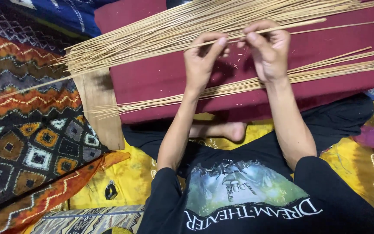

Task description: Picking up individual thin wooden sticks from a pile and aligning them into a bundle.

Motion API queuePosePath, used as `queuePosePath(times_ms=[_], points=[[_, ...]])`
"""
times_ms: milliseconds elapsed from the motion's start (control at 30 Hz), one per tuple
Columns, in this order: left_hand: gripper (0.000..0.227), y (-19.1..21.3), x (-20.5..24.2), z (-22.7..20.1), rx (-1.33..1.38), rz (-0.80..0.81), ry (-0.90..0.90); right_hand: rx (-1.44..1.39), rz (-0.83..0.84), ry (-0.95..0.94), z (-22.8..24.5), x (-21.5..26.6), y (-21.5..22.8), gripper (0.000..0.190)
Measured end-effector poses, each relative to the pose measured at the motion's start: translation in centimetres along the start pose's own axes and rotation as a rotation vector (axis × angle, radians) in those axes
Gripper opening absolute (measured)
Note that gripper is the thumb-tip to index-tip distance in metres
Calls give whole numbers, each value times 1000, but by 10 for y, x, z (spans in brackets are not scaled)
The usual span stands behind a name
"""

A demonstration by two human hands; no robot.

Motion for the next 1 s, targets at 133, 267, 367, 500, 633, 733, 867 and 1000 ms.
queuePosePath(times_ms=[133,267,367,500,633,733,867,1000], points=[[13,49,10,-9,-33,-208,-20,-14,-69,50,20,2,52,12],[17,111,16,-11,34,-338,-109,46,-175,92,50,6,121,11],[15,119,24,-13,21,-373,-91,130,-245,108,56,9,134,9],[15,83,30,-7,23,-296,-109,35,-139,96,30,18,76,11],[14,56,39,-3,4,-257,-84,25,-23,-42,10,37,14,15],[16,74,42,-17,-64,-314,-106,5,-36,-12,13,32,40,13],[11,121,46,-26,-91,-338,-146,92,-170,4,42,27,108,14],[13,149,60,-28,-9,-336,-98,157,-243,30,65,36,149,13]])
Point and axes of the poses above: each hand's wrist, its own x-axis away from the middle knuckle, its own y-axis out of the back of the hand, z = x × y, the point moved 7 cm from there along -x, towards the middle knuckle, and after that the axes turned 14 degrees about -z, right-handed, at the moved point
